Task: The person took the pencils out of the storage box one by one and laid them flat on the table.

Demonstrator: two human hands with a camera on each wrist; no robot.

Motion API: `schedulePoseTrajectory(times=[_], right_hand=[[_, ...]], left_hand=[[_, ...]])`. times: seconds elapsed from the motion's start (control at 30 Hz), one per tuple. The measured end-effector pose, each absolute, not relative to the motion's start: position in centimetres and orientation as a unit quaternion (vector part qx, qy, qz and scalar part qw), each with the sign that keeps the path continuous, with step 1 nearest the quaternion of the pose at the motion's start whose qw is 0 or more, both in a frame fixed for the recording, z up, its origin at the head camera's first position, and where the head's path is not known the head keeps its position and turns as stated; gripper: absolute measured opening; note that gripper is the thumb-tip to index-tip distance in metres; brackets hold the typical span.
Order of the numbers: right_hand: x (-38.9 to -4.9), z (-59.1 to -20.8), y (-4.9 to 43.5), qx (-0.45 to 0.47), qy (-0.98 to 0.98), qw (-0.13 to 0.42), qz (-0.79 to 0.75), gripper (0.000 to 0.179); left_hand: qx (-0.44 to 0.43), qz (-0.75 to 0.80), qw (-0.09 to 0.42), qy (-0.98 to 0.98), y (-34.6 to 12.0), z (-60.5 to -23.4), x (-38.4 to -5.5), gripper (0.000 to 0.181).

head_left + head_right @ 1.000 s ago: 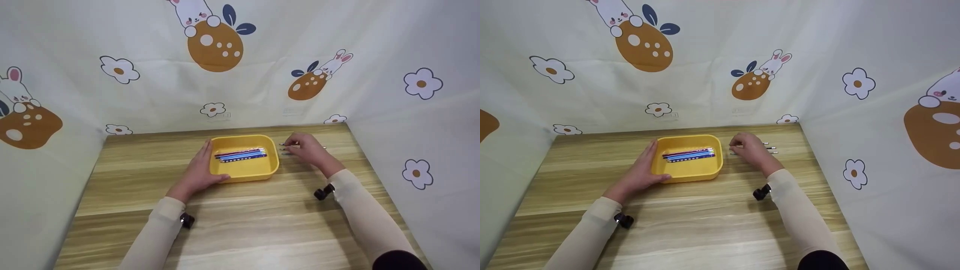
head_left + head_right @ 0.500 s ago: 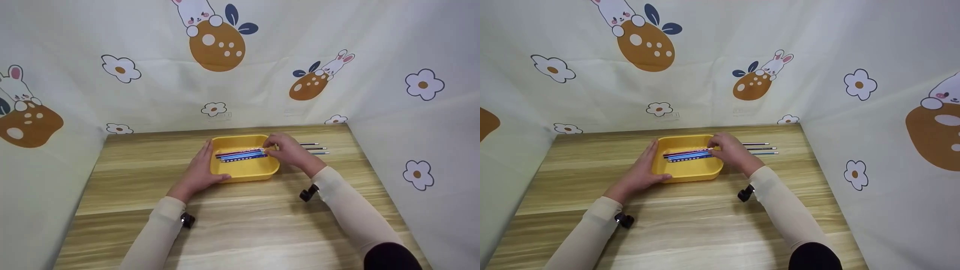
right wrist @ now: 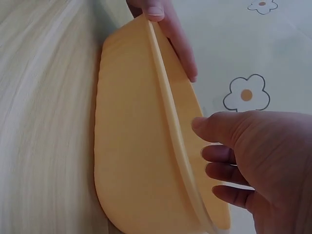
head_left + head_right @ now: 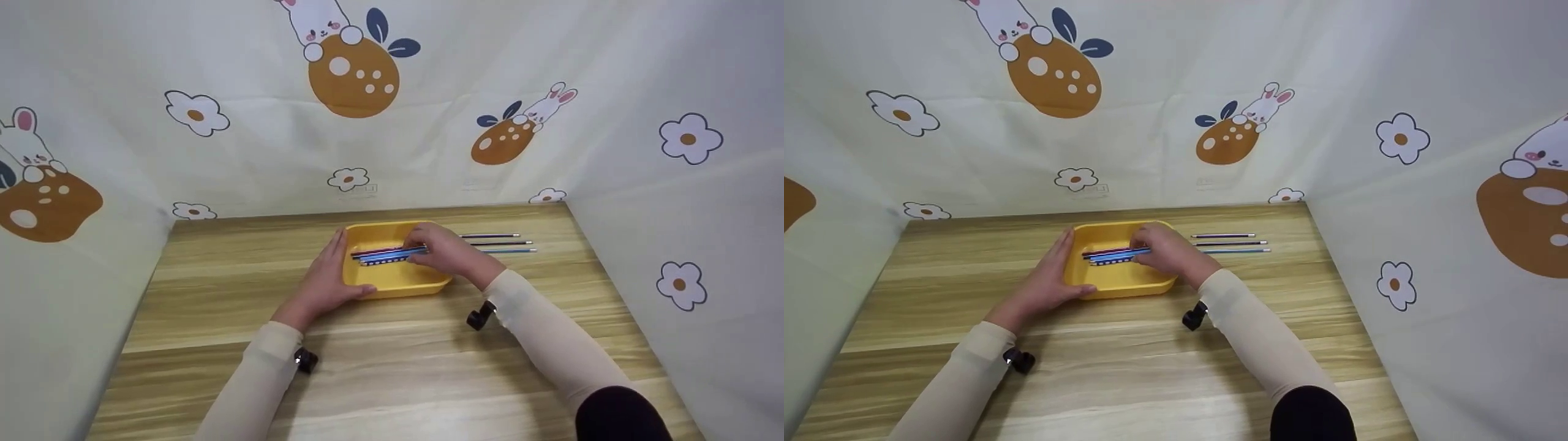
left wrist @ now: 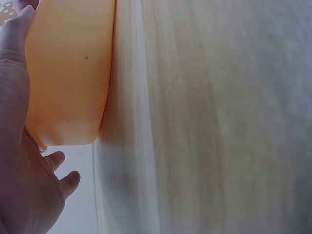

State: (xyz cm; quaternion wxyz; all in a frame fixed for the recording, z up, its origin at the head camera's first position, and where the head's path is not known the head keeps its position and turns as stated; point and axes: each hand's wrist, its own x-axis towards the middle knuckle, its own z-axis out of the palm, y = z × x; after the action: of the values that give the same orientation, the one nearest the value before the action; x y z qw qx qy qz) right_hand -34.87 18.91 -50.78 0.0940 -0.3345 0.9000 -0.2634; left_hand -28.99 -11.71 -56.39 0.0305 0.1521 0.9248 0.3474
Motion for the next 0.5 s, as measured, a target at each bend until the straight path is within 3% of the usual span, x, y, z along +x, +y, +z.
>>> schedulePoseTrajectory(times=[0.5], right_hand=[[-36.0,-52.4,16.8,-0.343,0.9,0.099,-0.25,0.02]], left_hand=[[0.161,0.347,0.02,0.924,-11.6,-56.4,-29.1,0.146]])
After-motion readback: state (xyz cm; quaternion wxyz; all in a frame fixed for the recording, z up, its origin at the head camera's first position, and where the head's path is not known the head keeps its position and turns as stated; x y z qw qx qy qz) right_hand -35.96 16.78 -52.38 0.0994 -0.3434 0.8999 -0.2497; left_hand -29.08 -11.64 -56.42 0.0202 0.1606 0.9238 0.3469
